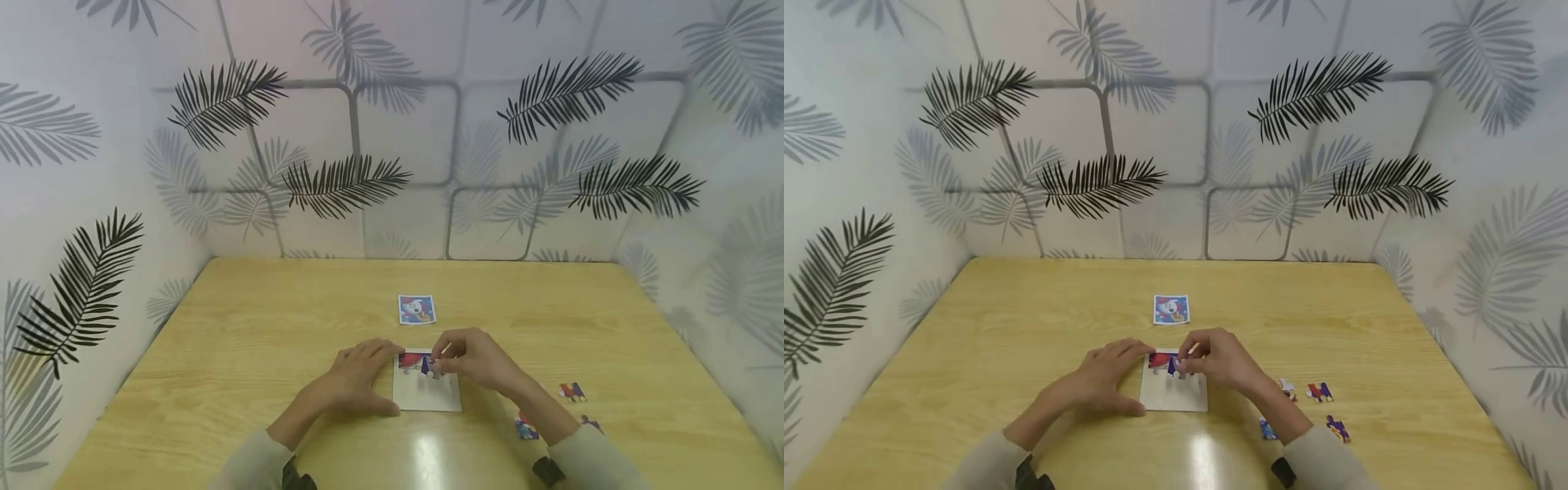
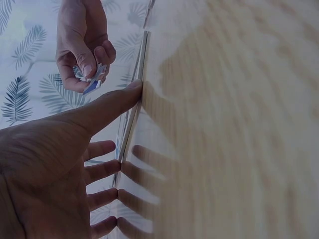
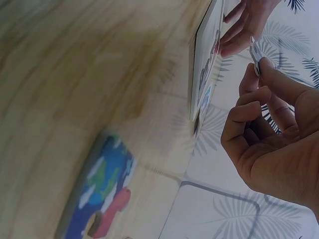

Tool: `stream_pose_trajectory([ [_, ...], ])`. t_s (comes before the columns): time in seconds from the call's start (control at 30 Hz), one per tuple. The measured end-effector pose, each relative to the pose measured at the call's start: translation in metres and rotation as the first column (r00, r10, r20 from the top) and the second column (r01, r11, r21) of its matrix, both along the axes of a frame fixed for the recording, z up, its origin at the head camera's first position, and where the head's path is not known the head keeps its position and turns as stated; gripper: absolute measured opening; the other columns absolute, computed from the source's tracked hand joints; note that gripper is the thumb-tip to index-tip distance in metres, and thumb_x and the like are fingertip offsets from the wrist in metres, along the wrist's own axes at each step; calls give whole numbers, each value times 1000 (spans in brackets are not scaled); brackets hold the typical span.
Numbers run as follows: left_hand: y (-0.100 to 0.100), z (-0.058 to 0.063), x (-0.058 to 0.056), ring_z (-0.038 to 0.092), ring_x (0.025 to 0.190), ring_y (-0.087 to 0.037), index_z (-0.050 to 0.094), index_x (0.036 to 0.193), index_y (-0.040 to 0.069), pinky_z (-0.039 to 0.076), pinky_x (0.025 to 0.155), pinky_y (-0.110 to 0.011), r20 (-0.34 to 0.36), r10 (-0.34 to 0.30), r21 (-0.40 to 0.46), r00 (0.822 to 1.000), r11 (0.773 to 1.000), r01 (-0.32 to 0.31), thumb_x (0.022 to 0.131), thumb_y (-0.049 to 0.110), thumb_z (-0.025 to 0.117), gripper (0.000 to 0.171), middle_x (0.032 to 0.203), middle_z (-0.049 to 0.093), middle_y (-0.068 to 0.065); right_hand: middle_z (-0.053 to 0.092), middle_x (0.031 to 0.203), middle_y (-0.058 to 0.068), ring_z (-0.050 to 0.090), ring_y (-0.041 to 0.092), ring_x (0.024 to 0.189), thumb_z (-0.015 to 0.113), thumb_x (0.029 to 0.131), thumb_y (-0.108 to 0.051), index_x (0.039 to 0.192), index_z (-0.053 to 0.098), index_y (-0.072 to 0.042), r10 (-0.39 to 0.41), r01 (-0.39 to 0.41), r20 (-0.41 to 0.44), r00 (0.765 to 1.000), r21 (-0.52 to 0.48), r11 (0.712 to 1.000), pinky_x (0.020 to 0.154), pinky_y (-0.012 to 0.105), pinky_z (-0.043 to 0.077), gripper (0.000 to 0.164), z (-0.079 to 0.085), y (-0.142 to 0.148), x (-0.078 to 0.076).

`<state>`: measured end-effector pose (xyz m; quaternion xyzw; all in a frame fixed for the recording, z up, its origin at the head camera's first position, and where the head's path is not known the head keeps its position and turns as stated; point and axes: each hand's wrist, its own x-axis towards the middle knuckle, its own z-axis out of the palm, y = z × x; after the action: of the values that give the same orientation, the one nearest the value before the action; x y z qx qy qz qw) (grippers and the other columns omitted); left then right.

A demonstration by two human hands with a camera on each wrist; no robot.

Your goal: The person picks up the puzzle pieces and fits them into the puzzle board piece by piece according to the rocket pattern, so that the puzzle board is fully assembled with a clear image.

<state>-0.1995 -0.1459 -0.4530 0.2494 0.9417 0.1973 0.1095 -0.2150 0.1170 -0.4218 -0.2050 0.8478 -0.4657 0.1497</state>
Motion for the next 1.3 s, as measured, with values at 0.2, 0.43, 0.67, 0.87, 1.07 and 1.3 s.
stream_pose_trajectory([
  [0.2,0,0,-1,27,150,-31,36,153,30,24,115,-62,10,-5,12,1000,1000,5,72,61,80,97,159,36,-1,74,85,6,69,19,80,75,87,-10,93,71,-8,-18,17,18,1000,6,1000,71,32,51,7,-3,-5,-4],
  [0.43,0,3,-3,25,151,-30,35,154,30,23,116,-61,4,-9,-7,1000,1000,9,73,61,79,97,161,34,-2,72,80,3,62,15,75,79,84,-12,87,71,-12,-58,58,-1,998,50,997,63,28,46,9,-6,-13,-9],
  [0.67,0,3,-1,24,152,-29,34,154,31,22,117,-60,18,-12,-3,1000,1000,12,74,59,80,97,161,33,-1,72,79,4,60,13,71,81,81,-10,86,70,-11,-32,32,8,999,54,998,57,25,44,13,-11,-20,-10],
  [0.87,0,5,-1,25,151,-31,34,154,29,22,117,-61,8,-14,-3,1000,1000,14,75,58,80,96,161,33,-2,71,77,3,56,12,66,82,81,-9,85,69,-11,-16,17,-18,1000,71,997,55,25,40,13,-11,-27,-13],
  [1.07,0,6,0,26,151,-32,36,153,28,23,116,-62,16,-21,14,1000,1000,21,74,58,80,96,161,34,-3,70,78,2,56,12,67,84,78,-9,82,69,-12,-26,27,-10,1000,91,996,58,24,41,15,-15,-34,-14],
  [1.3,0,5,-1,28,150,-31,36,153,28,24,115,-62,10,-28,12,1000,1000,27,74,58,80,95,159,36,0,68,73,3,56,13,67,84,77,-9,82,69,-11,-6,9,-30,1000,103,995,59,25,42,16,-17,-41,-15],
])
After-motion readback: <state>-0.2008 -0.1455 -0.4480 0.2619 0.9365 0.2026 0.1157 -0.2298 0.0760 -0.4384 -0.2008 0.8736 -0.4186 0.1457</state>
